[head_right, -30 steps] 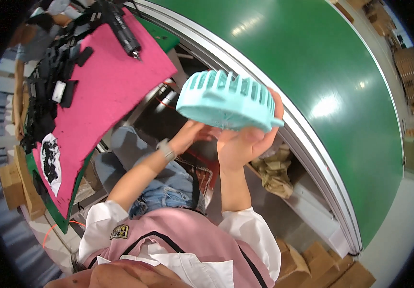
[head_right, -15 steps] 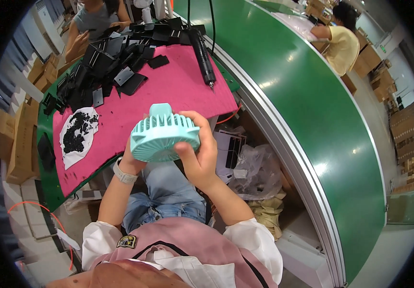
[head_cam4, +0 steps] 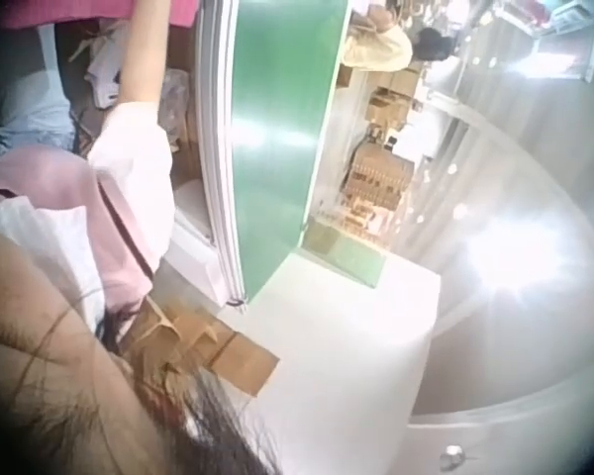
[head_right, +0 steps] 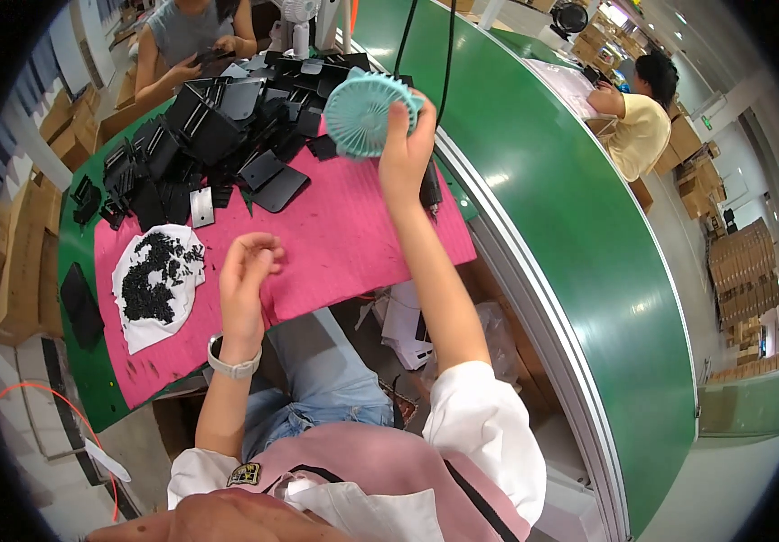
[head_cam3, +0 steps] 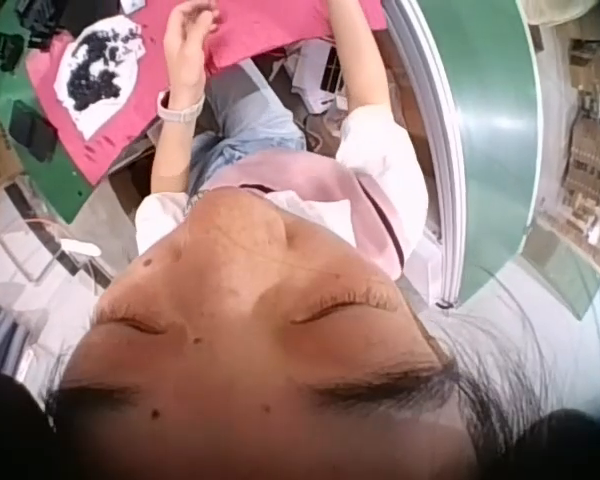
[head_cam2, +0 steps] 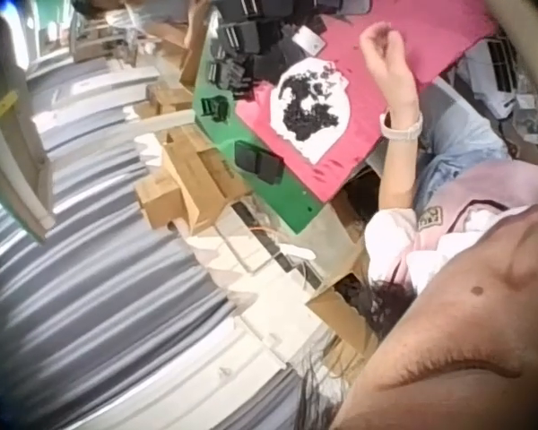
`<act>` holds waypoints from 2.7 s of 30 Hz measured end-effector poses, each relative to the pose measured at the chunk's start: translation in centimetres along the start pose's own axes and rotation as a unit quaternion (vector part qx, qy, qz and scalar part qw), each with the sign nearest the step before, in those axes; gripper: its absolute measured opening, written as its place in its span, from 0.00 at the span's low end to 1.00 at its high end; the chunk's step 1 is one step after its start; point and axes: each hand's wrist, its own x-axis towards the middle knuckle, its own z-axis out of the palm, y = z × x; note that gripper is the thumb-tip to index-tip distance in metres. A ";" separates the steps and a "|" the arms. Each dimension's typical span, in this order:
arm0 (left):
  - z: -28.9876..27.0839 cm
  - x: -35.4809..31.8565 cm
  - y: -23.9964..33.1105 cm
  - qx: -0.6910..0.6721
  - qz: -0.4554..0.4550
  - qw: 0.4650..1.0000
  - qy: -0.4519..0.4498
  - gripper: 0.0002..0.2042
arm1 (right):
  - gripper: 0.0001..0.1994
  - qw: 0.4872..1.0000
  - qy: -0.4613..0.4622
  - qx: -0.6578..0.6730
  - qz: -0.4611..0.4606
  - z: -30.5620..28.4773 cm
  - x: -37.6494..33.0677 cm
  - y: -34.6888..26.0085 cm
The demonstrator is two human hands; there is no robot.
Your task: Assembling small plastic parts by attaching clips and driving screws using an electric screwdriver.
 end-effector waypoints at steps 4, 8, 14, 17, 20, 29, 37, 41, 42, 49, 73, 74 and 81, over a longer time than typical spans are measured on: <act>0.9 -0.2 -0.3 0.046 0.014 0.999 -0.024 0.08 | 0.19 0.996 -0.002 -0.083 0.039 -0.7 1.5 4.5; 0.4 -0.1 -0.7 0.084 0.048 0.995 -0.035 0.07 | 0.17 0.987 -0.072 -0.142 0.017 -1.2 1.0 5.6; 1.1 0.1 0.6 0.211 0.098 0.971 -0.054 0.06 | 0.18 0.978 -0.125 -0.165 0.033 -1.7 2.9 5.9; 1.1 0.0 0.8 0.228 0.098 0.967 -0.054 0.06 | 0.20 0.979 -0.116 -0.158 0.052 -1.3 2.6 5.1; 1.2 0.0 0.9 0.240 0.100 0.964 -0.057 0.05 | 0.23 0.984 -0.101 -0.131 0.070 -1.1 2.2 5.2; 1.4 0.0 1.0 0.233 0.102 0.966 -0.056 0.04 | 0.30 0.963 -0.074 -0.260 -0.014 -1.3 2.3 4.0; 0.2 -1.6 2.4 0.220 0.130 0.964 -0.071 0.04 | 0.25 0.961 -0.022 -0.264 -0.081 -1.9 0.5 0.4; -2.0 -3.9 4.5 0.257 0.185 0.946 -0.065 0.04 | 0.22 0.955 -0.105 -0.253 -0.113 0.7 -2.4 -2.2; -2.9 -4.3 4.9 0.262 0.187 0.945 -0.059 0.04 | 0.22 0.949 -0.188 -0.232 -0.098 2.1 -3.1 -2.6; -8.1 -5.1 7.0 0.384 0.235 0.888 0.091 0.04 | 0.33 0.873 -0.298 -0.338 -0.189 16.6 -3.0 -0.5; -14.6 3.9 7.8 0.014 0.056 0.992 0.112 0.19 | 0.13 0.861 -0.499 0.054 0.079 16.5 -7.0 -4.6; -15.1 3.5 7.5 0.017 0.050 0.992 0.115 0.19 | 0.12 0.864 -0.503 0.028 -0.010 16.4 -6.5 -3.6; -15.0 3.0 6.7 -0.073 -0.045 0.991 0.105 0.17 | 0.18 0.755 -0.523 -0.167 -0.359 16.6 -5.8 -1.8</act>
